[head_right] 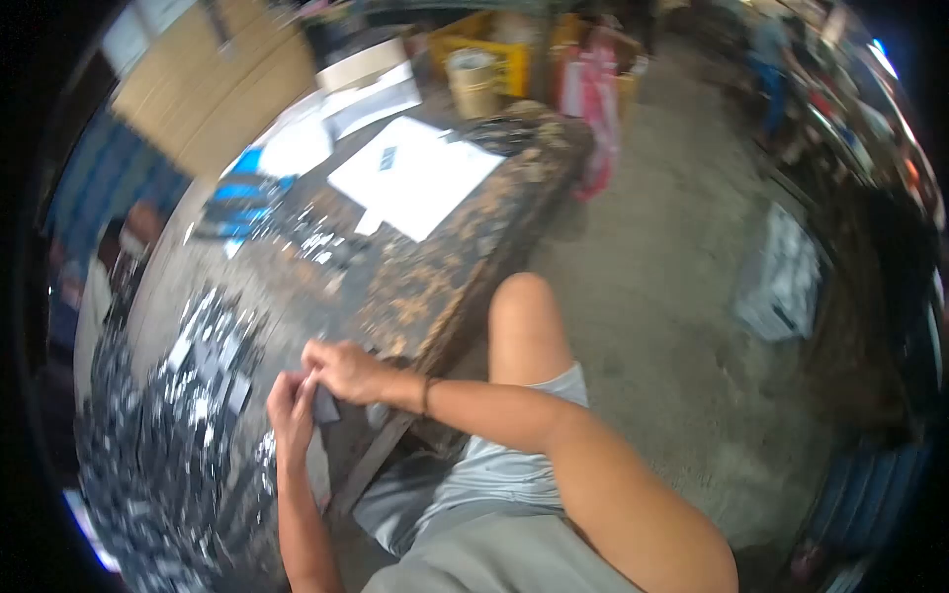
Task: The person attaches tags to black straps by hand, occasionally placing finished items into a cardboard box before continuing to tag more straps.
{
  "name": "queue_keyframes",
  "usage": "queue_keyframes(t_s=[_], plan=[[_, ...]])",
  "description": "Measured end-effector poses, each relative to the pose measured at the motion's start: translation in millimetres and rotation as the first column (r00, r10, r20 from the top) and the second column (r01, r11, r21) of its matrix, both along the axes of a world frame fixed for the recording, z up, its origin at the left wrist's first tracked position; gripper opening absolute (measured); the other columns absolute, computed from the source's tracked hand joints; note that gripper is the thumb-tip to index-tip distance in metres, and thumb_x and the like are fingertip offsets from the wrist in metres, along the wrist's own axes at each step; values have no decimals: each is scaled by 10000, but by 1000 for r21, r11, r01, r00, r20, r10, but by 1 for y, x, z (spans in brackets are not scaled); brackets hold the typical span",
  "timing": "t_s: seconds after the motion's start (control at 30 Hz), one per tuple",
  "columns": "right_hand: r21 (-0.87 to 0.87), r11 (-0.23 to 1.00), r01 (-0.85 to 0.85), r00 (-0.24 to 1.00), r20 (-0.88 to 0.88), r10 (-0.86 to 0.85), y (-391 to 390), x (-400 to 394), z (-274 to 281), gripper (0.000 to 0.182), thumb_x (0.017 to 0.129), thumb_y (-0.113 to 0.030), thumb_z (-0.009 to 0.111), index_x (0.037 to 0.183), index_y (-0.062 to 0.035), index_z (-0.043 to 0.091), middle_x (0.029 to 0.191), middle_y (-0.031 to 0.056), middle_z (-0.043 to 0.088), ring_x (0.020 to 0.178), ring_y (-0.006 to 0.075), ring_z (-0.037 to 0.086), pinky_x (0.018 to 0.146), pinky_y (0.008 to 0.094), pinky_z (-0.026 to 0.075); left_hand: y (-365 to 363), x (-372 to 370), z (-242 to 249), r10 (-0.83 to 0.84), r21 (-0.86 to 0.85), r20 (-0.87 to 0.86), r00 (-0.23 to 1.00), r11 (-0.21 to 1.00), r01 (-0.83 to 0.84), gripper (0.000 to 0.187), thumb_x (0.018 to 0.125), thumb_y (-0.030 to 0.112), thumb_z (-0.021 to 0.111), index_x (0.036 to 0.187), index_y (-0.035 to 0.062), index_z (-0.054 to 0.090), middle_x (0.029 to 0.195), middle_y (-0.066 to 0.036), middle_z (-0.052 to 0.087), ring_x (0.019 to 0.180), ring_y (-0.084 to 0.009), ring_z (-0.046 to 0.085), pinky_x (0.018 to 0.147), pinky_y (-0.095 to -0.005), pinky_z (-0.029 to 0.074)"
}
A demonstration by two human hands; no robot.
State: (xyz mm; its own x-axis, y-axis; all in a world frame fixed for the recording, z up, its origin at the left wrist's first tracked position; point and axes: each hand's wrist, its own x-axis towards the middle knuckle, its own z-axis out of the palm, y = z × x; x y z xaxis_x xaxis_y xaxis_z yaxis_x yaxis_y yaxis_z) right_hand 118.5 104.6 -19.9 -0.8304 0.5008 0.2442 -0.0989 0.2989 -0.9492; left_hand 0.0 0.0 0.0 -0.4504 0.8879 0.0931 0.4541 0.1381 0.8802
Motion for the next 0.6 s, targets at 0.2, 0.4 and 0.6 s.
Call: queue_keyframes(t_s=[0.2,0.4,0.6], plan=[[-4,974,-228,973,-38,228,6,-10,16,413,776,-9,518,1187,-46,497,1087,168,579,983,313,594,876,399,470,-16,-20,6,81,19,213,974,996,-87,240,857,39,649,1013,24,467,735,-1,550,670,-48,472,570,-218,382],[123,982,-142,977,-144,159,5,-18,1,412,827,-35,550,1236,-75,520,1002,118,593,912,252,595,836,361,476,-19,-33,10,32,56,217,976,997,-45,338,864,163,674,1106,20,485,796,-43,613,708,-90,554,645,-243,454],[-414,909,-50,998,1,56,19,-12,-6,173,887,-46,560,1057,-50,534,828,6,522,638,51,540,532,199,453,-34,-67,15,-22,-324,-30,999,946,11,434,914,338,607,1173,-4,541,1060,-120,619,910,-180,586,816,-333,476]])
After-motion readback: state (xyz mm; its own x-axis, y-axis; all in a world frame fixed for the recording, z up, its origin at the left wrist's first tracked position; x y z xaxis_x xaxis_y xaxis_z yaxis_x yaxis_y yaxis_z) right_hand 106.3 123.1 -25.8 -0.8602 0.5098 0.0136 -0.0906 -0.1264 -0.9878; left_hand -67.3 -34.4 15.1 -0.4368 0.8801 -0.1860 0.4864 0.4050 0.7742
